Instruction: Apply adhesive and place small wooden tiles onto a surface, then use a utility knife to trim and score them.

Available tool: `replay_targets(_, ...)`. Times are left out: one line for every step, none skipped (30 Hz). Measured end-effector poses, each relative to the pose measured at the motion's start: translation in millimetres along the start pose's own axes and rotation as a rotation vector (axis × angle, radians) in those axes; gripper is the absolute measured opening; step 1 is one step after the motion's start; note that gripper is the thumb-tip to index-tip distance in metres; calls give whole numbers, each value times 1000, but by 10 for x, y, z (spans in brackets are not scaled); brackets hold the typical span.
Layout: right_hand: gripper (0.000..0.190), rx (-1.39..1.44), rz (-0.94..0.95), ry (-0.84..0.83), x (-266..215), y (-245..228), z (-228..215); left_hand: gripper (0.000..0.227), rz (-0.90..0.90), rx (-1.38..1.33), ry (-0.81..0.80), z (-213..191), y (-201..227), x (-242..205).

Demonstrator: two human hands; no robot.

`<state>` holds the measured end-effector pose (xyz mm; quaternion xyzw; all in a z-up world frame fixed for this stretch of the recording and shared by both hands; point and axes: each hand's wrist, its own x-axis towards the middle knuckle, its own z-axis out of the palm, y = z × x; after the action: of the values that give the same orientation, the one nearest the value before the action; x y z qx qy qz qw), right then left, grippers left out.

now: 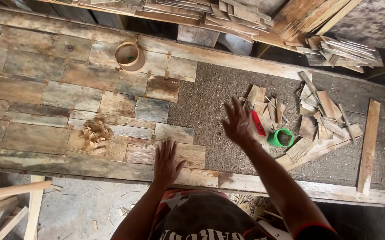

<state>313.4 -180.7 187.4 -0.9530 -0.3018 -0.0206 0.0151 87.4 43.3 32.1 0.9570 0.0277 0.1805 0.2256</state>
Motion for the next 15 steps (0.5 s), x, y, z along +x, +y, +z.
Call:
replay_targets(71, -2, -45, 88, 141, 7, -184, 89, -17, 8, 0, -53, -59, -50)
replay_targets(71, -6, -43, 93, 282, 12, -369, 89, -12, 6, 4, -107, -132, -125)
replay_targets(69, 21, -116, 257, 424, 14, -555, 88, -30, 20, 18, -160, -209, -200)
replay_targets(67, 49, -190, 422, 567, 10, -738, 87, -47, 35, 31, -214, -294, -275)
replay_targets(67, 44, -188, 427, 717, -10, -959, 87, -42, 33, 35, -242, -364, -327)
replay_targets(61, 86, -248, 478, 867, -26, -1188, 89, -49, 31, 35, -273, -434, -370)
replay_targets(54, 128, -307, 529, 1017, -41, -1420, 90, -55, 29, 34, -303, -503, -409)
replay_targets(54, 124, -306, 533, 1109, -117, -1655, 90, -51, 27, 37, -326, -520, -406)
replay_targets(52, -12, -363, 662, 1199, -194, -1889, 90, -52, 24, 39, -349, -537, -406)
replay_targets(49, -152, -423, 790, 1289, -275, -2127, 89, -53, 22, 44, -364, -556, -400)
replay_targets(49, -158, -424, 794, 1404, -278, -2266, 89, -49, 19, 50, -368, -558, -388)
replay_targets(42, -84, -425, 757, 1518, -282, -2396, 90, -45, 43, 35, -371, -550, -390)
replay_targets(36, -10, -426, 719, 1634, -283, -2528, 91, -41, 66, 21, -373, -540, -389)
replay_targets(36, -16, -428, 721, 1713, -310, -2657, 91, -40, 63, 26, -377, -551, -384)
replay_targets(26, -144, -407, 765, 1792, -333, -2785, 92, -43, 58, 26, -377, -559, -378)
